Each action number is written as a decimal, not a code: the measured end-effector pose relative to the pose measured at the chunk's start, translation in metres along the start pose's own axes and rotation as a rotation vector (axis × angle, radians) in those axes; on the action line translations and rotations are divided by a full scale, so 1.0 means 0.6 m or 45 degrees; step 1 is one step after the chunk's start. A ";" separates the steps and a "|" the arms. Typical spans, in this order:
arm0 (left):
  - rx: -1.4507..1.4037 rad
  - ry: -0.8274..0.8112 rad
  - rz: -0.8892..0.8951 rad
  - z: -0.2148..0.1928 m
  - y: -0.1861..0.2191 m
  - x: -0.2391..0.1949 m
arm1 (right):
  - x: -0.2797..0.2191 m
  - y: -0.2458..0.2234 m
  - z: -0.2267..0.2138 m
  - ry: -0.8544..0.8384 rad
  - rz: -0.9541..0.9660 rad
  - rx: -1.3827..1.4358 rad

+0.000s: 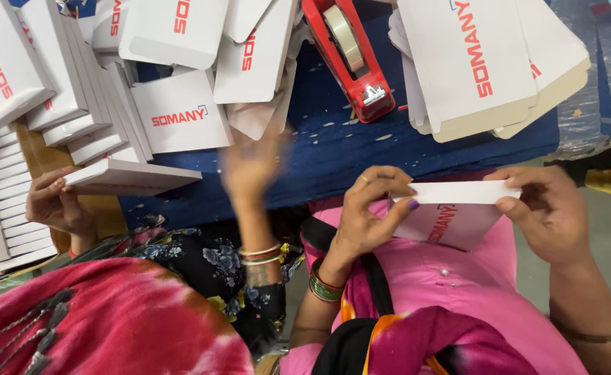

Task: The person folds flat cardboard boxes by hand, tucking in the sides and flaps one by one to assemble them into small rectangular packages.

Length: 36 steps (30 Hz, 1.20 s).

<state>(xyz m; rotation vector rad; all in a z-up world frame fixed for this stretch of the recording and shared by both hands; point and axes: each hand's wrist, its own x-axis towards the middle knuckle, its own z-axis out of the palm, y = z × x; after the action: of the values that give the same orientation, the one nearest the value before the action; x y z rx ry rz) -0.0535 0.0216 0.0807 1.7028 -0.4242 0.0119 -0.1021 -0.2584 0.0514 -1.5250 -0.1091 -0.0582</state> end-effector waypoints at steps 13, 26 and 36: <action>0.174 -0.188 -0.151 0.011 0.081 0.037 | -0.038 -0.009 -0.053 0.099 0.307 -0.199; 0.489 -0.348 0.422 0.006 0.008 0.029 | -0.008 0.004 -0.074 -0.205 -0.120 -0.684; -0.175 -0.333 0.119 0.028 -0.058 -0.001 | -0.007 0.033 -0.032 0.019 0.007 -0.456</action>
<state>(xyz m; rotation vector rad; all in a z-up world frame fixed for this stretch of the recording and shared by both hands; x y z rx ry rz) -0.0480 0.0098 0.0441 1.5524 -0.6835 -0.1702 -0.1035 -0.2766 0.0305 -1.8825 -0.0853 -0.0885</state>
